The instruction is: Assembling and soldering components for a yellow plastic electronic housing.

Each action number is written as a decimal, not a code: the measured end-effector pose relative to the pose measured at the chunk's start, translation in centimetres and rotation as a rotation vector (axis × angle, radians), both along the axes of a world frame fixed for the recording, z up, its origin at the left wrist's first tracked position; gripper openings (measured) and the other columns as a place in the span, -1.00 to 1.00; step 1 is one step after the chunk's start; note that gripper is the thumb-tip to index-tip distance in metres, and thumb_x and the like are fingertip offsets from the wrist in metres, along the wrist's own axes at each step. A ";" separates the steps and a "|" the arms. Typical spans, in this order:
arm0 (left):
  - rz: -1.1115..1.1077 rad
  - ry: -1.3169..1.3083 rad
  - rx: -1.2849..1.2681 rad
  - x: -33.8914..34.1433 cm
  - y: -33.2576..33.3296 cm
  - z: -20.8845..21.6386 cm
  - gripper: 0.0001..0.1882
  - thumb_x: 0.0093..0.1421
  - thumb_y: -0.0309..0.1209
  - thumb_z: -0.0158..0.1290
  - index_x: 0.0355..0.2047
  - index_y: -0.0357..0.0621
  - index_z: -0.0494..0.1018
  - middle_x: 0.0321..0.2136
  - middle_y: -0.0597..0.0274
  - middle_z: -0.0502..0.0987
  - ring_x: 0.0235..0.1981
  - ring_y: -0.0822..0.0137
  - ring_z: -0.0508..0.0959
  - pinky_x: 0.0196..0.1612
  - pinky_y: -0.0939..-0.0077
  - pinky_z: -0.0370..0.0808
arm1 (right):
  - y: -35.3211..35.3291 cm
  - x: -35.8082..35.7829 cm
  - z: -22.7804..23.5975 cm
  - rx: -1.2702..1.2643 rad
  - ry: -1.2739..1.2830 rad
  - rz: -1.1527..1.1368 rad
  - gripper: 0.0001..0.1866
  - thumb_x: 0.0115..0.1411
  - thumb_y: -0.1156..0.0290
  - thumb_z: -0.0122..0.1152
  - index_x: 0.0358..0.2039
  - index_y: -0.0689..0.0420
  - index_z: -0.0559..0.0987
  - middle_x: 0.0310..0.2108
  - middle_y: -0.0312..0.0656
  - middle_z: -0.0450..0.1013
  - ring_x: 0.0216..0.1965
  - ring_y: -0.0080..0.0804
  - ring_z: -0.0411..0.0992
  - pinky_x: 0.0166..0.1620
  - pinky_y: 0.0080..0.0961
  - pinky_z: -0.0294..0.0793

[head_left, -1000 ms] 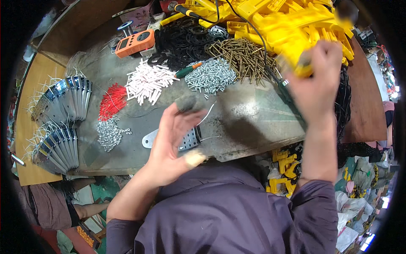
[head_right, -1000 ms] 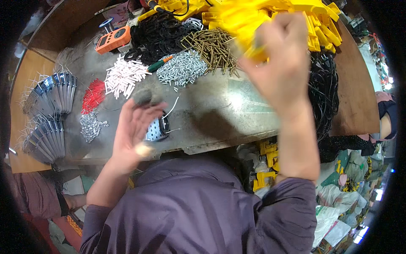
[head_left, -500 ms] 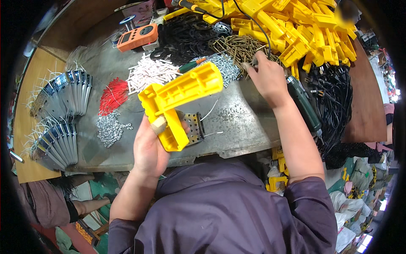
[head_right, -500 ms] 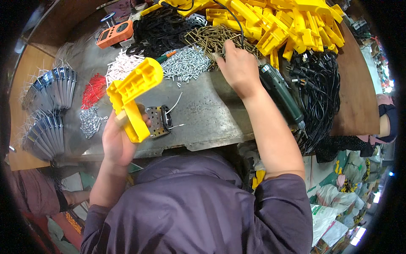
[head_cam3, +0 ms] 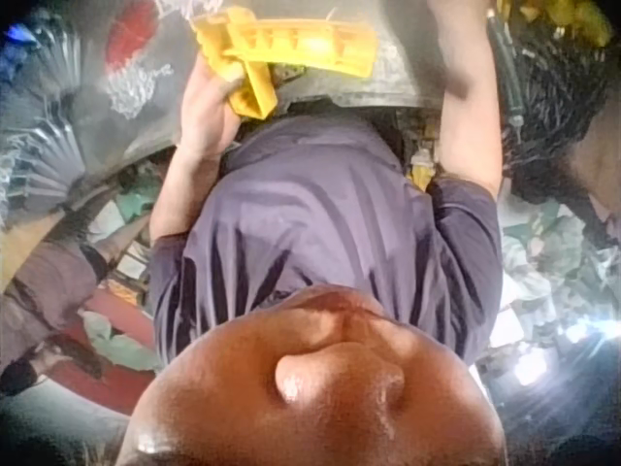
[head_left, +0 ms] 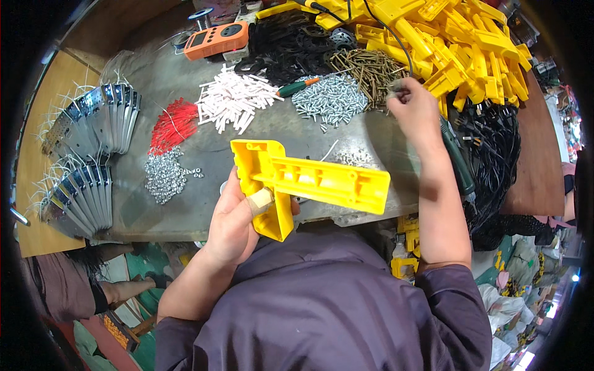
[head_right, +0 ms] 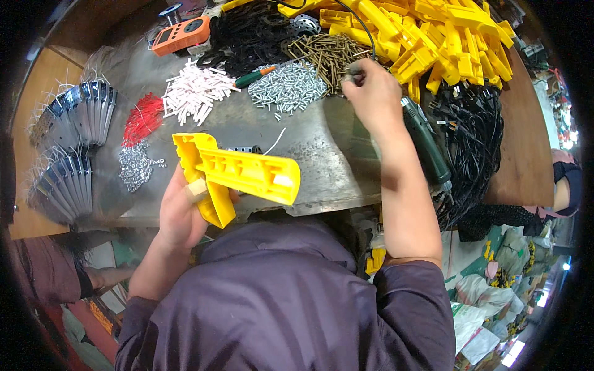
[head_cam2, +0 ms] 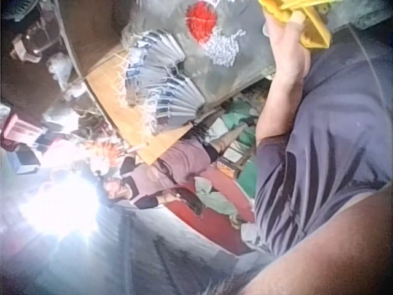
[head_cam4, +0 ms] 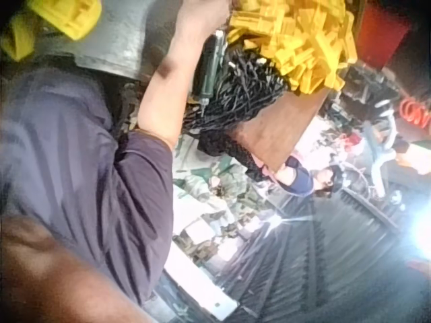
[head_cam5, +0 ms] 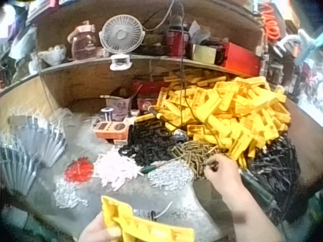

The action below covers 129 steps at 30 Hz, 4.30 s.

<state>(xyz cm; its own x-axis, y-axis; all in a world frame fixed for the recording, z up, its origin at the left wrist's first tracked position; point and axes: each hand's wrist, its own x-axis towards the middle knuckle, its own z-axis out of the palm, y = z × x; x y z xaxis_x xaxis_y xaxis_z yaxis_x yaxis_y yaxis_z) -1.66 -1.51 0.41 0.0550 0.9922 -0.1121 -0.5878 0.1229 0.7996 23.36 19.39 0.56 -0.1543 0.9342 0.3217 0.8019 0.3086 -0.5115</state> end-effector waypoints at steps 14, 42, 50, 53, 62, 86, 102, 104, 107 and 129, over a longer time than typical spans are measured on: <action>-0.117 0.111 -0.014 1.8 -1.1 0.3 -0.38 0.25 -0.45 -0.01 0.24 -0.12 -0.05 0.02 0.19 0.34 -0.06 0.33 0.46 -0.01 0.39 0.42 | 0.1 2.4 -0.6 -0.005 -0.314 0.034 -0.67 -0.06 0.52 0.22 -0.25 0.26 0.39 -0.44 0.08 0.48 -0.30 0.08 0.46 -0.23 -0.14 0.42; -0.282 -0.140 -0.078 0.7 -0.1 -0.5 -0.57 0.29 -0.18 -0.04 0.06 -0.12 0.18 -0.28 0.22 0.43 -0.37 0.40 0.52 -0.30 0.52 0.51 | -10.3 -5.1 3.0 -0.294 0.790 0.669 -0.80 -0.09 0.61 0.33 -0.40 0.30 0.53 -0.39 -0.11 0.48 -0.36 -0.43 0.47 -0.27 -0.59 0.43; -0.145 -0.194 -0.071 1.6 0.3 -0.6 -0.51 0.23 -0.12 0.04 0.03 -0.12 0.21 -0.32 0.13 0.45 -0.44 0.32 0.52 -0.40 0.49 0.49 | -11.5 -6.2 0.3 -0.092 0.940 0.628 -0.47 -0.02 0.58 0.34 -0.06 0.24 0.28 -0.22 -0.13 0.42 -0.26 -0.41 0.48 -0.14 -0.53 0.48; -0.103 -0.185 -0.116 1.8 0.3 -0.4 -0.53 0.22 -0.10 0.04 -0.01 -0.12 0.24 -0.32 0.14 0.45 -0.44 0.33 0.52 -0.40 0.48 0.49 | -12.8 -6.0 -0.6 -0.020 0.888 0.501 -0.39 -0.05 0.68 0.34 -0.03 0.22 0.22 -0.16 -0.15 0.39 -0.14 -0.43 0.43 -0.03 -0.49 0.43; -0.147 -0.306 -0.203 1.3 0.4 0.0 -0.58 0.23 -0.14 0.05 -0.07 -0.21 0.33 -0.36 0.18 0.53 -0.40 0.32 0.60 -0.35 0.47 0.59 | -12.2 -6.7 1.8 0.459 0.141 0.893 -0.69 0.12 0.55 0.10 -0.08 0.27 0.48 -0.13 -0.06 0.43 -0.05 -0.16 0.43 -0.03 -0.37 0.42; -0.163 1.392 0.477 -0.7 4.5 -1.5 -0.04 -0.20 -0.40 0.30 0.18 -0.33 0.02 -0.03 -0.06 0.44 0.03 -0.08 0.41 0.07 0.21 0.38 | -8.2 -0.6 5.8 -0.086 -0.408 0.832 -0.46 -0.29 0.60 0.24 -0.15 0.15 0.50 -0.22 -0.07 0.44 -0.17 -0.03 0.42 -0.10 -0.28 0.44; -0.073 1.352 0.631 0.1 5.0 -1.5 -0.16 -0.22 -0.43 0.29 0.11 -0.24 0.16 -0.09 -0.04 0.41 -0.09 -0.04 0.44 -0.04 0.20 0.40 | -7.1 -1.6 3.6 -0.310 -0.115 0.772 -0.68 -0.16 0.60 0.25 -0.29 0.24 0.53 -0.37 -0.08 0.45 -0.31 -0.10 0.45 -0.23 -0.39 0.43; -0.103 1.371 0.689 0.3 5.1 -1.6 -0.19 -0.20 -0.40 0.30 0.09 -0.18 0.20 -0.10 -0.03 0.42 -0.13 -0.01 0.44 -0.08 0.22 0.39 | -7.4 -1.4 3.3 -0.293 -0.050 0.791 -0.67 -0.16 0.59 0.25 -0.28 0.22 0.52 -0.37 -0.08 0.45 -0.31 -0.08 0.45 -0.22 -0.39 0.44; -0.108 1.402 0.633 0.6 4.7 -1.2 -0.21 -0.18 -0.38 0.31 0.09 -0.15 0.21 -0.11 -0.01 0.42 -0.14 0.01 0.44 -0.10 0.25 0.39 | -7.2 -0.2 2.5 -0.118 -0.136 0.799 -0.64 -0.07 0.43 0.29 -0.21 0.19 0.47 -0.30 -0.07 0.43 -0.20 -0.05 0.43 -0.14 -0.34 0.43; 0.137 1.466 0.382 -1.0 0.2 -2.1 -0.06 -0.27 -0.43 0.36 0.11 -0.39 0.10 -0.09 -0.15 0.41 -0.07 -0.11 0.44 0.01 0.19 0.38 | -8.0 2.9 3.8 -0.619 1.692 0.699 -0.48 0.24 0.19 0.04 0.11 0.24 0.29 -0.01 0.09 0.37 0.05 -0.06 0.35 0.24 0.12 0.05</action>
<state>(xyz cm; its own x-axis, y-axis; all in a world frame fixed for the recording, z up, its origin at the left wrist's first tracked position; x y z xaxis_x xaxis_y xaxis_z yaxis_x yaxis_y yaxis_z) -2.64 -1.36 -1.72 0.0351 0.9615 0.2724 0.7400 -0.2082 0.6396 26.23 11.42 4.31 -0.4246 0.8797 0.2142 -0.7323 -0.1946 -0.6526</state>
